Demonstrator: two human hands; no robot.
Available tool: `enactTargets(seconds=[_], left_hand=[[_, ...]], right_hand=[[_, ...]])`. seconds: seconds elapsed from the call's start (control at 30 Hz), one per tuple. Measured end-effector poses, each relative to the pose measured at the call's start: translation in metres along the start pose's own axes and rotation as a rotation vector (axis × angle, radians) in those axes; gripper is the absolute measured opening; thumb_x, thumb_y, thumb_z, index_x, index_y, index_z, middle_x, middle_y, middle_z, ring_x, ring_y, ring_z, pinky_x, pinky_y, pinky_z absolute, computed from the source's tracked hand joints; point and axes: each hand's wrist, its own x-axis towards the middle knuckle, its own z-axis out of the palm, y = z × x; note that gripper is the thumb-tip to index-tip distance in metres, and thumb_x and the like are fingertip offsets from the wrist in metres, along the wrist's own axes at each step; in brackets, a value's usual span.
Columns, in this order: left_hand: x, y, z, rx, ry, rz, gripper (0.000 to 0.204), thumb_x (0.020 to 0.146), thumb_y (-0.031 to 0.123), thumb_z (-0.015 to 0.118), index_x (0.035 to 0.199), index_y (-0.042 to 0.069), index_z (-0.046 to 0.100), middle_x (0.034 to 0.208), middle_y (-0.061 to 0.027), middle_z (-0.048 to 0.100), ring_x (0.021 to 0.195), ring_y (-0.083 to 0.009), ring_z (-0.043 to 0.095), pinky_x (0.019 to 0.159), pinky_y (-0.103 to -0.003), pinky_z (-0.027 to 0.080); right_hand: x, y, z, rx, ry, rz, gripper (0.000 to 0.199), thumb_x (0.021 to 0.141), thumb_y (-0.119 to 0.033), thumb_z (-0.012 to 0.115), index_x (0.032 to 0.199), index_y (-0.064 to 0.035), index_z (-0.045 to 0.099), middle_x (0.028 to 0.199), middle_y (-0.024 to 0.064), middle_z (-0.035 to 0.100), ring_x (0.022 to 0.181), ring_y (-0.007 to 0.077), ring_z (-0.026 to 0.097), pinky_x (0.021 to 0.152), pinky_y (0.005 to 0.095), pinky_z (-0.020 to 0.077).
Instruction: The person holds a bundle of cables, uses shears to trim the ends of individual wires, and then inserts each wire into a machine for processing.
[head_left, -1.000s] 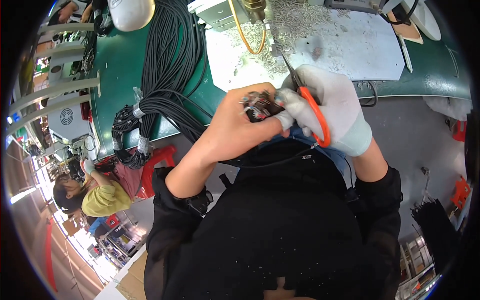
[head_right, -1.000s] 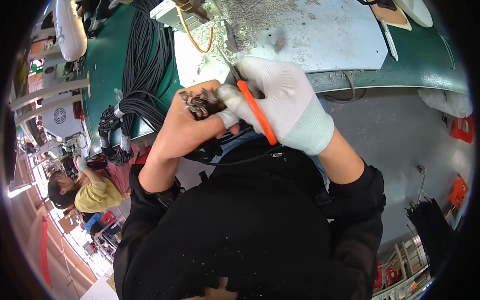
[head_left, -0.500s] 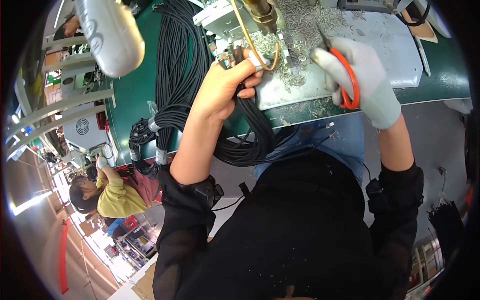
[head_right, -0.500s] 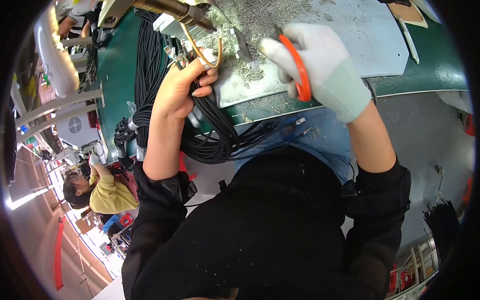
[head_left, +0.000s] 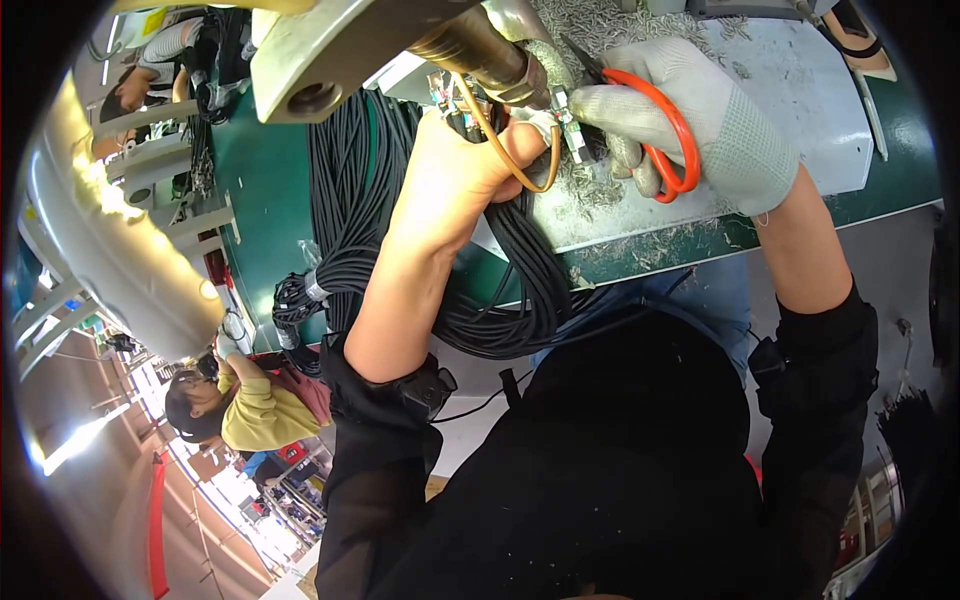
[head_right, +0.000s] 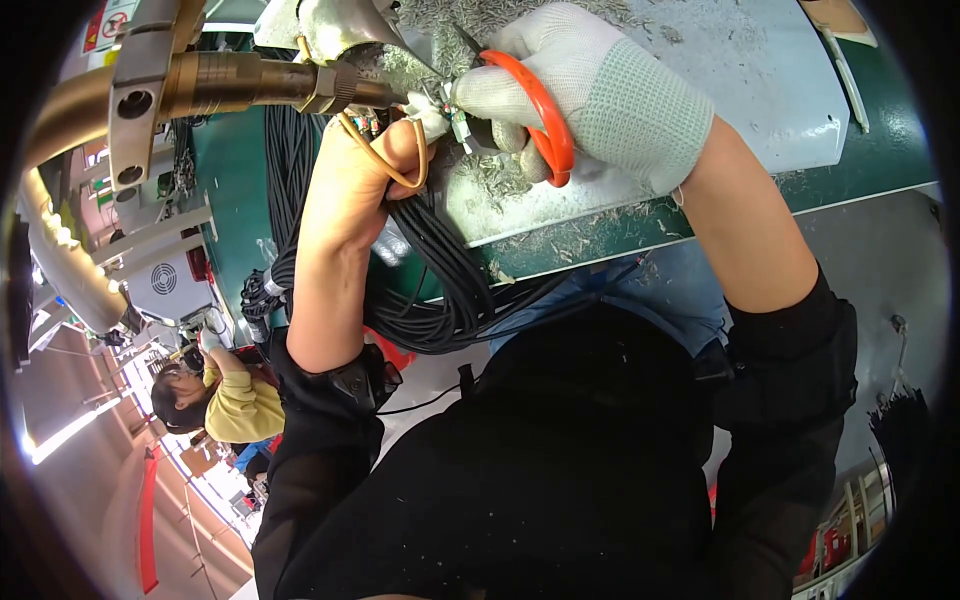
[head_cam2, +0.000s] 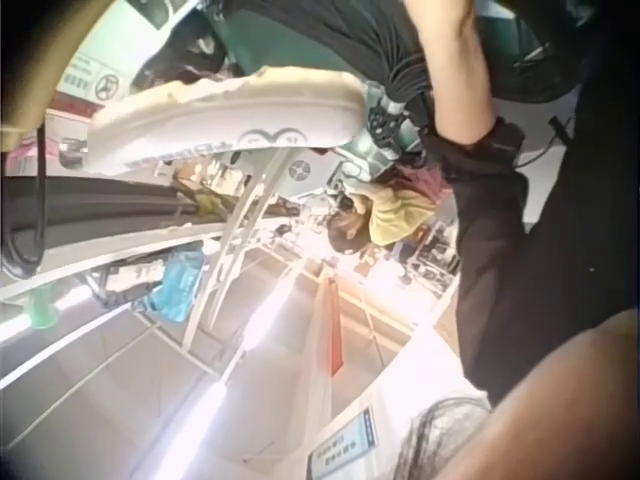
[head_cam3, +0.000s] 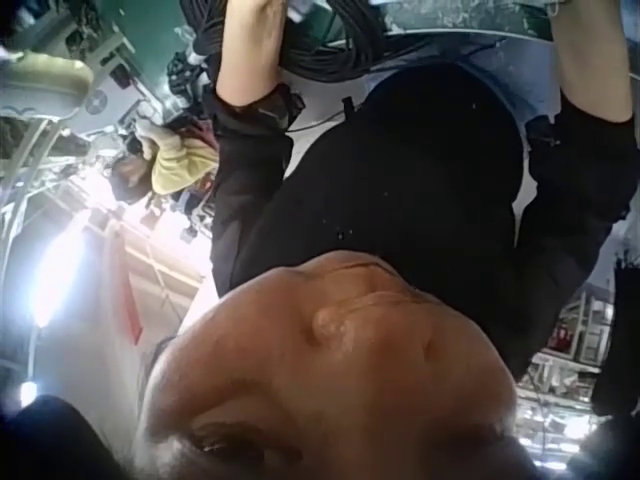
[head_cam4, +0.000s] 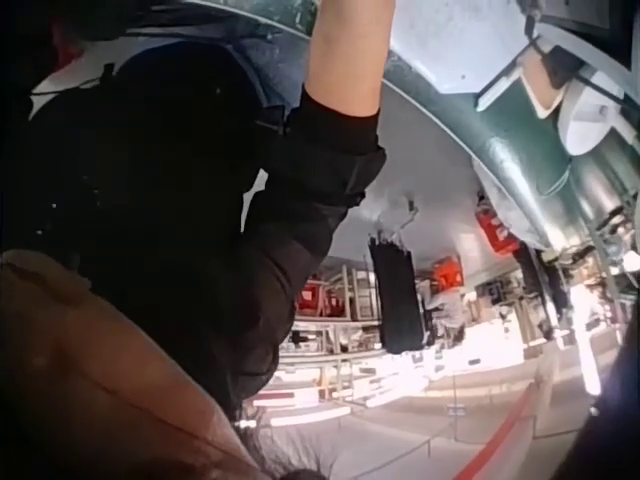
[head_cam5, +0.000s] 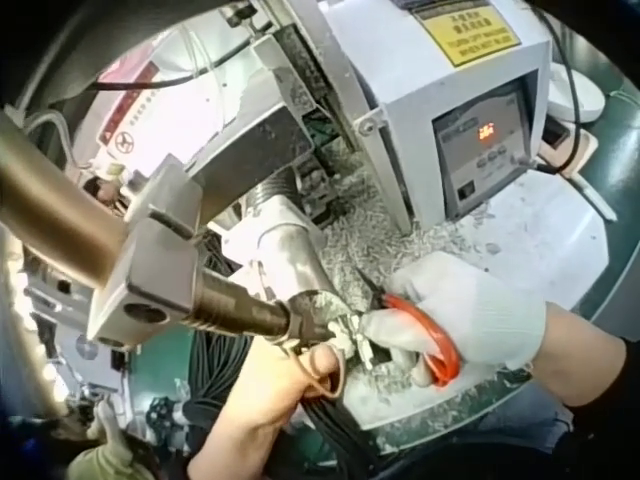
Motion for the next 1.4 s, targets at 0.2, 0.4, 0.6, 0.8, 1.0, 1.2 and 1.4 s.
enactTargets(seconds=[0.2,0.4,0.6,0.8,1.0,1.2,1.4], left_hand=[[-0.002,0.002,0.01,0.232,0.128,0.139,0.016,0.07,0.009,0.069,0.08,0.001,0.06,0.069,0.0006,0.057,0.057,-0.0051,0.049,0.05,-0.021,0.041],[-0.004,0.003,0.01,0.21,0.102,0.172,0.018,0.07,0.008,0.068,0.086,0.001,0.063,0.072,0.0012,0.059,0.062,-0.0048,0.051,0.057,-0.021,0.043],[-0.005,0.004,0.011,0.215,0.104,0.153,0.02,0.069,0.007,0.068,0.087,0.001,0.063,0.073,0.0015,0.059,0.063,-0.0049,0.051,0.057,-0.02,0.043],[-0.004,-0.003,0.006,0.238,0.112,0.178,0.021,0.069,0.007,0.069,0.087,0.0,0.064,0.073,0.0003,0.06,0.063,-0.0058,0.052,0.058,-0.021,0.044],[-0.007,0.003,0.009,0.241,0.109,0.18,0.024,0.068,0.011,0.07,0.088,-0.001,0.065,0.073,-0.0012,0.06,0.065,-0.0077,0.053,0.061,-0.022,0.046],[-0.007,-0.001,0.004,0.292,0.099,0.149,0.026,0.069,0.016,0.071,0.087,-0.001,0.064,0.073,-0.0005,0.06,0.065,-0.007,0.053,0.06,-0.022,0.045],[-0.004,-0.008,-0.002,0.155,0.078,0.127,0.029,0.069,0.021,0.075,0.081,0.001,0.058,0.066,0.0012,0.054,0.058,-0.0045,0.049,0.051,-0.02,0.04]], right_hand=[[-0.004,-0.016,0.006,0.021,0.015,0.17,0.028,0.083,-0.027,0.06,0.076,-0.0001,0.056,0.054,0.0043,0.051,0.04,0.0096,0.049,0.036,0.0226,0.0387],[-0.005,-0.016,0.008,0.044,0.023,0.17,0.028,0.083,-0.027,0.06,0.075,-0.0005,0.056,0.054,0.0039,0.051,0.04,0.0093,0.049,0.037,0.022,0.0383],[-0.002,-0.005,0.004,0.014,-0.014,0.113,0.026,0.084,-0.026,0.06,0.077,-0.0003,0.058,0.054,0.004,0.051,0.041,0.0094,0.05,0.037,0.0214,0.0392],[0.003,0.005,0.01,-0.05,-0.012,-0.051,0.023,0.085,-0.022,0.06,0.082,0.0005,0.061,0.053,0.0047,0.051,0.042,0.0103,0.052,0.037,0.0223,0.0397],[0.002,-0.003,0.01,0.077,0.014,0.246,0.024,0.085,-0.023,0.062,0.085,0.0005,0.062,0.051,0.005,0.052,0.04,0.0106,0.051,0.037,0.0231,0.04],[0.006,0.002,0.016,0.065,0.069,0.385,0.023,0.085,-0.022,0.061,0.083,0.0006,0.061,0.051,0.0048,0.052,0.041,0.0108,0.052,0.037,0.0225,0.0397],[0.002,-0.001,0.008,-0.023,-0.015,0.101,0.023,0.084,-0.022,0.061,0.078,0.0009,0.059,0.054,0.0052,0.052,0.043,0.0114,0.054,0.037,0.0222,0.0405]])
